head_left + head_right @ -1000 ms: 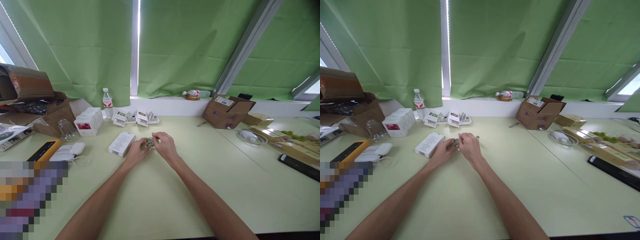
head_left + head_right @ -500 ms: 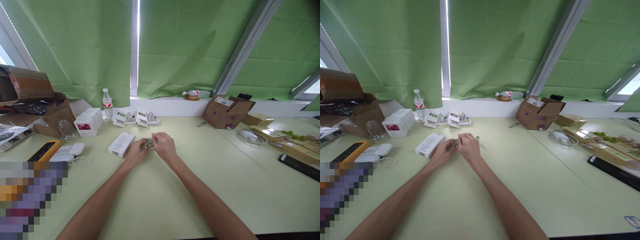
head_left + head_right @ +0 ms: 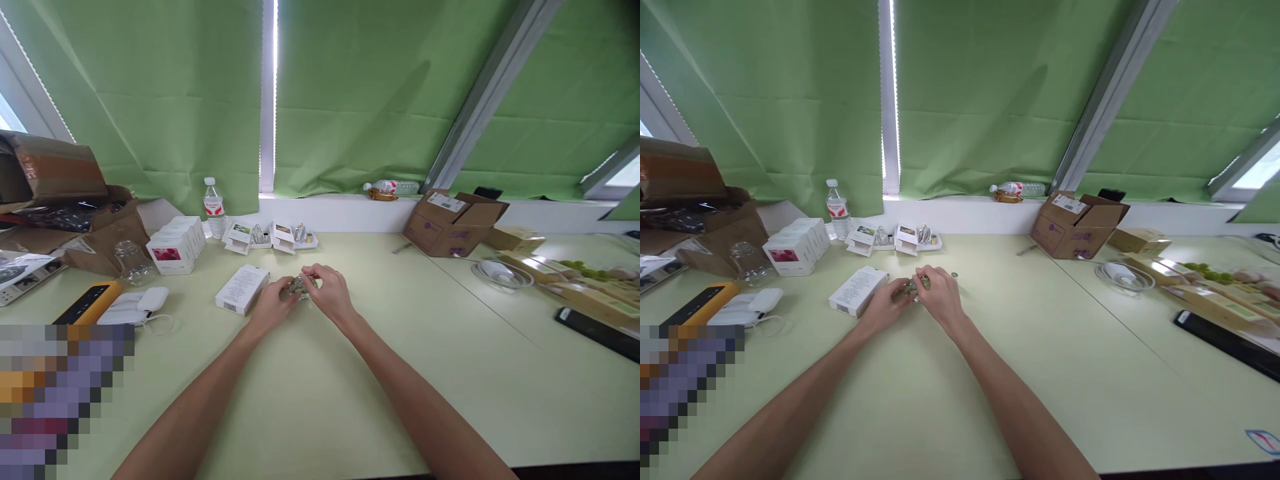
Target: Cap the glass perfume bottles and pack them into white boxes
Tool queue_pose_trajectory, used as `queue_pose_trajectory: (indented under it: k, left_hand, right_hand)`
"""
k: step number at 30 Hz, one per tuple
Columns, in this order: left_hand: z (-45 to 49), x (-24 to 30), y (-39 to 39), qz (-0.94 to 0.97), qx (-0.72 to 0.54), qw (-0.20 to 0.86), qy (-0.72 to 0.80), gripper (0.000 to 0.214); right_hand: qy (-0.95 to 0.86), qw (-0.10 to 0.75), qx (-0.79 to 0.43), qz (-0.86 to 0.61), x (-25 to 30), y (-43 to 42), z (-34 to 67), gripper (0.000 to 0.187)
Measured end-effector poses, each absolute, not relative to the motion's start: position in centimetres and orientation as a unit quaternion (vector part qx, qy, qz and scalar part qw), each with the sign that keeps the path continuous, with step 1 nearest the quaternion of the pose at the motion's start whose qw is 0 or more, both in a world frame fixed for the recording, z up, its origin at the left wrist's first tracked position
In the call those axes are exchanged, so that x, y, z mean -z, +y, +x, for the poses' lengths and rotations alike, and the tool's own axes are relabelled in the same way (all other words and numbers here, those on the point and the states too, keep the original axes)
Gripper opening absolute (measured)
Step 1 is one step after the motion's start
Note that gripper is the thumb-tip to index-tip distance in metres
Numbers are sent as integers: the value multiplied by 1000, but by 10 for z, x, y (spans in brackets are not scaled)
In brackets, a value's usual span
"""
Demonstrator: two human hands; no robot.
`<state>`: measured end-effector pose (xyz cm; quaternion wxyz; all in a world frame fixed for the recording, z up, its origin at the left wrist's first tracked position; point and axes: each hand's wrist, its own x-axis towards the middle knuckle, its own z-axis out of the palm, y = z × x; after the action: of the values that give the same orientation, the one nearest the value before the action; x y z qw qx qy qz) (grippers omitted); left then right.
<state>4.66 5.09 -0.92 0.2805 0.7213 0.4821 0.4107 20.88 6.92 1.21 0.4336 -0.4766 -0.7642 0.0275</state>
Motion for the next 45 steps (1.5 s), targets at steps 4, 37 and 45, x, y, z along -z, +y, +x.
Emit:
queue_pose_trajectory:
  k: [4, 37, 45]
  left_hand:
    - [47, 9, 50, 719, -412, 277, 487, 31]
    - [48, 5, 48, 719, -415, 282, 480, 30]
    - [47, 5, 48, 717, -420, 283, 479, 32]
  right_hand:
    - [-753, 443, -32, -486, -9, 71, 207, 15]
    - [-756, 446, -91, -471, -10, 65, 205, 7]
    - [-745, 492, -28, -450, -9, 69, 204, 8]
